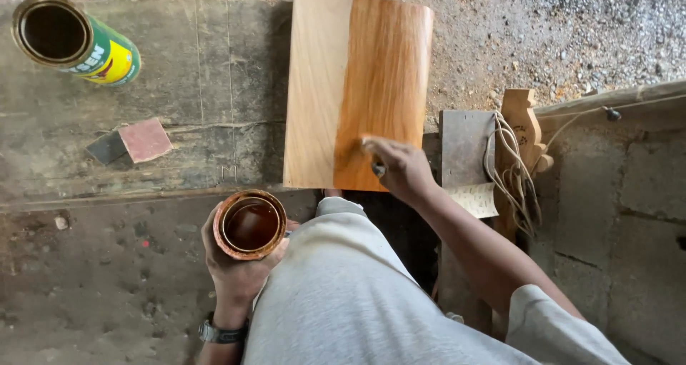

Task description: The person applies a dark wood stain to a rectangular wooden board using a brush. They dip the brush into a small container of stain and spread it evenly across the surface of the board, then flip the board over to stain the other side.

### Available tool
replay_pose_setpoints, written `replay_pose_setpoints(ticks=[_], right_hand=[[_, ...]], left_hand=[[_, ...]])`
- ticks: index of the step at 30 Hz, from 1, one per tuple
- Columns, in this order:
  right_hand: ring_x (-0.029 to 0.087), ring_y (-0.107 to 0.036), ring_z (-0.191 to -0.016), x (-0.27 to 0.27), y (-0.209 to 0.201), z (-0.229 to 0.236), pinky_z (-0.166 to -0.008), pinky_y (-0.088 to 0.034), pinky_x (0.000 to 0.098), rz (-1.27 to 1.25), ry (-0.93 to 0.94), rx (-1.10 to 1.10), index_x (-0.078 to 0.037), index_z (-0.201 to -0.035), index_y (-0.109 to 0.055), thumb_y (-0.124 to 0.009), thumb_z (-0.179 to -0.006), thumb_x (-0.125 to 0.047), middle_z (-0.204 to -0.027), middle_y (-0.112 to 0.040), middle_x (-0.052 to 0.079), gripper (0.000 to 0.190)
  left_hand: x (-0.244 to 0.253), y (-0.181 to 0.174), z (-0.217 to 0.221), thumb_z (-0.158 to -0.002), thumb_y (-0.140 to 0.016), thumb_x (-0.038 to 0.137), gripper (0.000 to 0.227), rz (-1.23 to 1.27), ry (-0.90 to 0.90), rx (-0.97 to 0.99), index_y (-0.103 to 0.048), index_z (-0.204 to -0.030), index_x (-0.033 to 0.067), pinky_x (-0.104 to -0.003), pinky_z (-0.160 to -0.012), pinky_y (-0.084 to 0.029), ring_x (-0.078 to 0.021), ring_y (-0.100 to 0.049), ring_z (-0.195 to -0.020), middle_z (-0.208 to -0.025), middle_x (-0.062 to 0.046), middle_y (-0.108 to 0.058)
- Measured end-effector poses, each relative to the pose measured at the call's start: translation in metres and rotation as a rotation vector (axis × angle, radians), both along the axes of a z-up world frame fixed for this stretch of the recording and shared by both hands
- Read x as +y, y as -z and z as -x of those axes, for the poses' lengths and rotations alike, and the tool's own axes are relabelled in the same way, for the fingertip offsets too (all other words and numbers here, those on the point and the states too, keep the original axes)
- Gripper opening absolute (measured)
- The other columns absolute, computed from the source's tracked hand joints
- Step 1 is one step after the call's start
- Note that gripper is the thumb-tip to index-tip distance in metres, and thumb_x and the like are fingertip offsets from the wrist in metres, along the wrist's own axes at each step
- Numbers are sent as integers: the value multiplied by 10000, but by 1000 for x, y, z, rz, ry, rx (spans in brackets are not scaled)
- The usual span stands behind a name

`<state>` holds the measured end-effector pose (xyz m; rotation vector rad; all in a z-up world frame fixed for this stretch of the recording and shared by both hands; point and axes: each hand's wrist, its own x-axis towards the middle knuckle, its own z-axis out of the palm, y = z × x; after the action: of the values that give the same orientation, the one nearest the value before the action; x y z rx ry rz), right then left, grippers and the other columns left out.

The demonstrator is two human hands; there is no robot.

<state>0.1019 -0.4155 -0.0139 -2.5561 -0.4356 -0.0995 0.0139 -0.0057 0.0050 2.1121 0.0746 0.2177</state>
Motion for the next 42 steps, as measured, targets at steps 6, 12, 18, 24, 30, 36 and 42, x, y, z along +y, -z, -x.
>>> replay_pose_setpoints(ticks=[6, 12, 18, 24, 30, 36, 42], right_hand=[[317, -896, -875, 29, -2, 118, -662, -589, 459, 6, -82, 167, -219, -1136, -794, -617, -837, 85, -1392, -951, -32, 462], [375, -895, -1366, 7, -36, 89, -1061, -766, 481, -162, 14, -2, -43, -1286, -773, -855, -902, 167, -1494, -887, 171, 445], [235, -954, -1183, 25, -30, 146, -943, -759, 394, -145, 144, 299, -184, -1215, -845, -816, -1084, -108, -1371, -963, -54, 154], [289, -893, -1027, 51, -16, 167, -780, -706, 388, -282, 235, 21, -61, -1197, -825, -959, -1050, -108, -1292, -868, 141, 204], [390, -864, -1238, 101, 27, 158, -980, -675, 416, -491, 31, -43, 26, -1357, -730, -750, -1113, 60, -1478, -777, 255, 247], [376, -861, -1278, 66, 37, 170, -1090, -676, 447, -450, 189, -108, -6, -1384, -764, -754, -1110, -65, -1525, -773, 232, 280], [410, -868, -1360, 15, 36, 201, -1149, -687, 440, -371, 312, -181, -4, -1342, -773, -779, -1115, 95, -1485, -798, 248, 248]], left_hand=[[9, 1, 1, -633, -1196, 315, 1301, -63, 4, -39, -575, -1732, 2, -497, -1263, -680, -378, -747, -1513, -1670, -191, -679], [18, 11, 5, -673, -1193, 360, 1258, -125, 108, -132, -590, -1703, -38, -441, -1230, -701, -370, -770, -1481, -1628, -189, -675], [15, -6, 6, -637, -1208, 167, 1267, 71, 122, -140, -565, -1710, -31, -442, -1303, -658, -341, -751, -1491, -1642, -198, -662], [38, 3, 12, -666, -1206, 324, 1279, -56, 198, -149, -576, -1721, -29, -492, -1330, -638, -391, -709, -1538, -1648, -206, -655], [50, 8, 22, -630, -1184, 296, 1318, -37, 201, -90, -539, -1735, -17, -490, -1299, -649, -384, -735, -1516, -1665, -209, -652], [66, 19, 31, -616, -1173, 308, 1342, -104, 244, -112, -552, -1753, -46, -493, -1311, -635, -400, -720, -1539, -1681, -219, -648], [64, 14, 29, -616, -1160, 300, 1306, -192, 248, -117, -586, -1737, -43, -478, -1281, -644, -393, -739, -1507, -1665, -207, -671]])
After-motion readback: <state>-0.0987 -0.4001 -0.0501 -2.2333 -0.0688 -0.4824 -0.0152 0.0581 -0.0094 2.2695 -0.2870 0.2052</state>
